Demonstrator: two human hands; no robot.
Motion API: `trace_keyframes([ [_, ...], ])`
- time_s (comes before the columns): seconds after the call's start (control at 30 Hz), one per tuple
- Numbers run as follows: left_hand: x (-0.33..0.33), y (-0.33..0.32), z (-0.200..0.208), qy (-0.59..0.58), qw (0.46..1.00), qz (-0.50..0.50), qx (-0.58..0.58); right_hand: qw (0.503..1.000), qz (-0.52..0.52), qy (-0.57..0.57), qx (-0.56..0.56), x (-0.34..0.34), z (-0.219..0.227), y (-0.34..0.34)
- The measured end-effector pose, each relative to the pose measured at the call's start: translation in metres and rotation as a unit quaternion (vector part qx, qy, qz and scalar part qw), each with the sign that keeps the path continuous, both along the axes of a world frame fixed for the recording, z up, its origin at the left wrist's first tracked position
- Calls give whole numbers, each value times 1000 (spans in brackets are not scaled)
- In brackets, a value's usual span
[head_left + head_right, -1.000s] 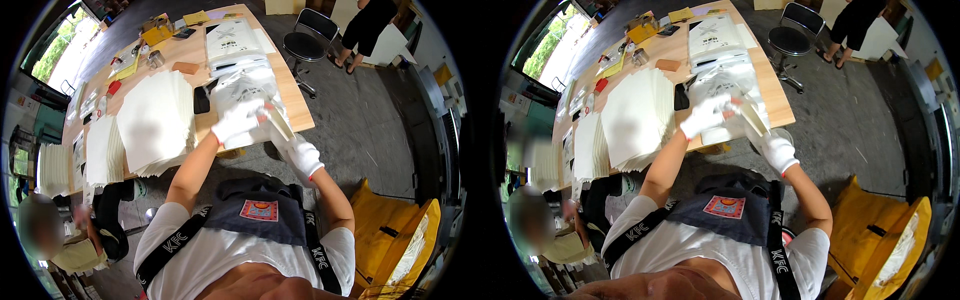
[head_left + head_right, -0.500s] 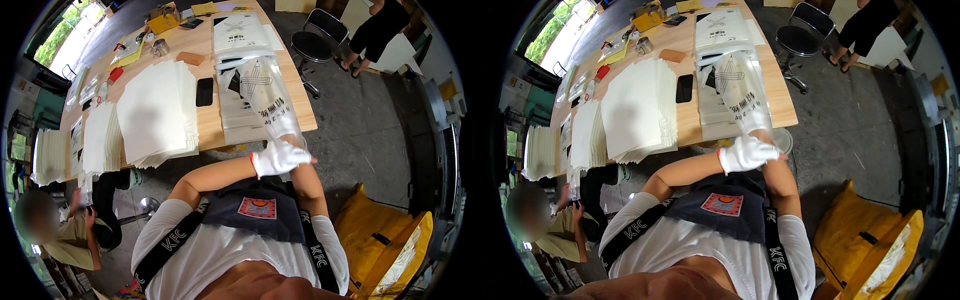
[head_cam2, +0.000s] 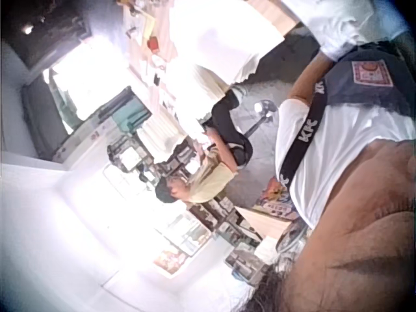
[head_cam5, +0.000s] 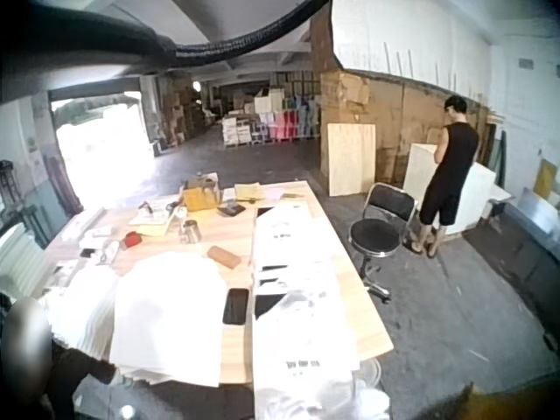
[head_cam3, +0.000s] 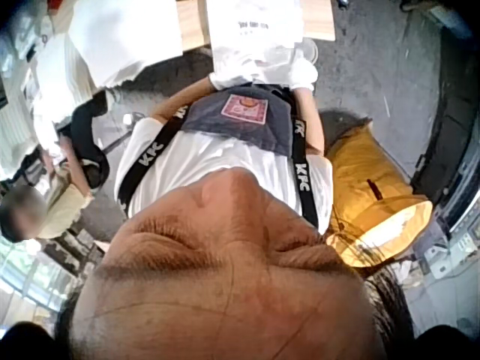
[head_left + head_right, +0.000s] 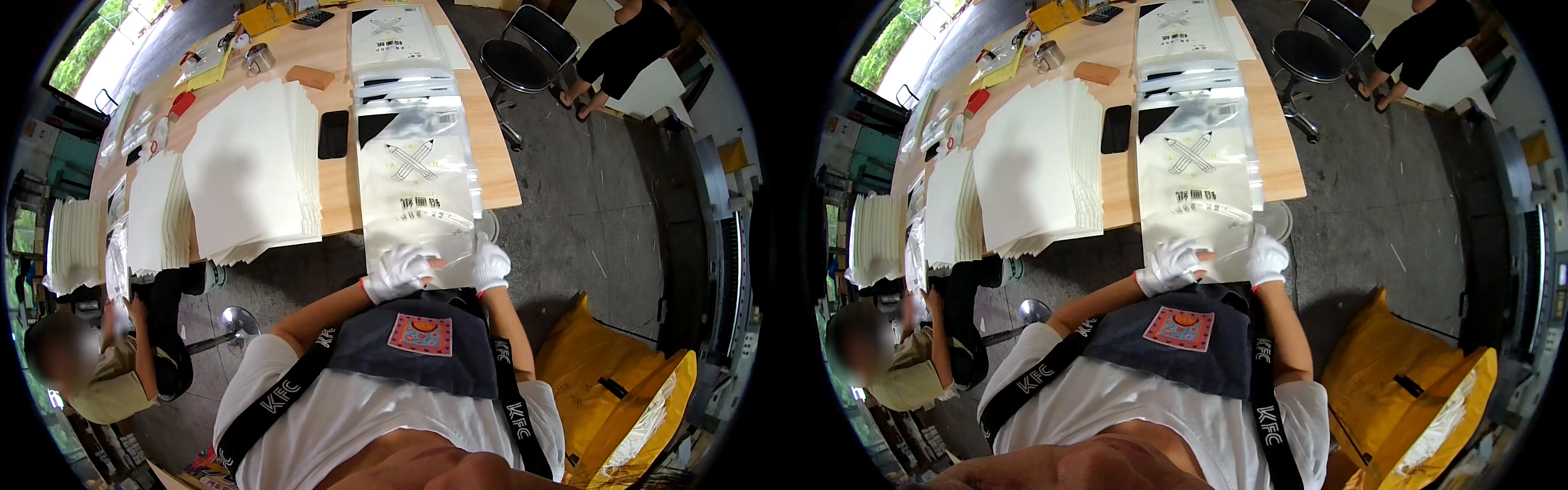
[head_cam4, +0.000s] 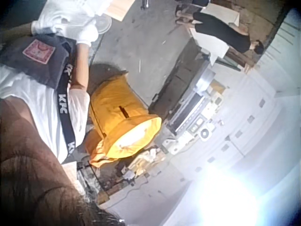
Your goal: The person stacks white paper sheets on a table, places them into clear plastic packaging, and seals the packages using a handheld heat sealer. The person repeats this process for multiple stacks of paper.
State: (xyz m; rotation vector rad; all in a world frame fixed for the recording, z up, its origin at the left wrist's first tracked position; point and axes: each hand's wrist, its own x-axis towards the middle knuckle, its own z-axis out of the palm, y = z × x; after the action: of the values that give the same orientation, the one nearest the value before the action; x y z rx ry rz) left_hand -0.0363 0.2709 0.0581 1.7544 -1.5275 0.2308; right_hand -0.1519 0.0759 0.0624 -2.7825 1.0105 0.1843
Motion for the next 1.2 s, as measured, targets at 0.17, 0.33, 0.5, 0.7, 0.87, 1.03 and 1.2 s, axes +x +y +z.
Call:
trace_keyframes([
  [0.17, 46, 65, -51, 69, 952, 279, 109, 995, 76, -5, -70, -15, -12, -4],
  [0.33, 7, 93, -5, 195, 940, 277, 31, 984, 164, 35, 51, -53, 27, 14],
  [0.5, -36, 143, -6, 369, 904, 200, 87, 937, 277, 149, 150, -86, 70, 30],
  [0.7, -18, 121, -29, 511, 813, 263, -94, 938, -14, -40, 344, -45, 4, -57],
  [0.87, 3, 111, -6, 356, 895, 266, -45, 627, -149, -245, 724, -12, -88, 13],
  [1.03, 19, 148, 18, 233, 894, 371, 92, 534, -180, -366, 740, 22, -65, 15],
  [1.2, -14, 162, -34, 399, 860, 297, 119, 569, -190, -422, 680, 57, -69, 21],
])
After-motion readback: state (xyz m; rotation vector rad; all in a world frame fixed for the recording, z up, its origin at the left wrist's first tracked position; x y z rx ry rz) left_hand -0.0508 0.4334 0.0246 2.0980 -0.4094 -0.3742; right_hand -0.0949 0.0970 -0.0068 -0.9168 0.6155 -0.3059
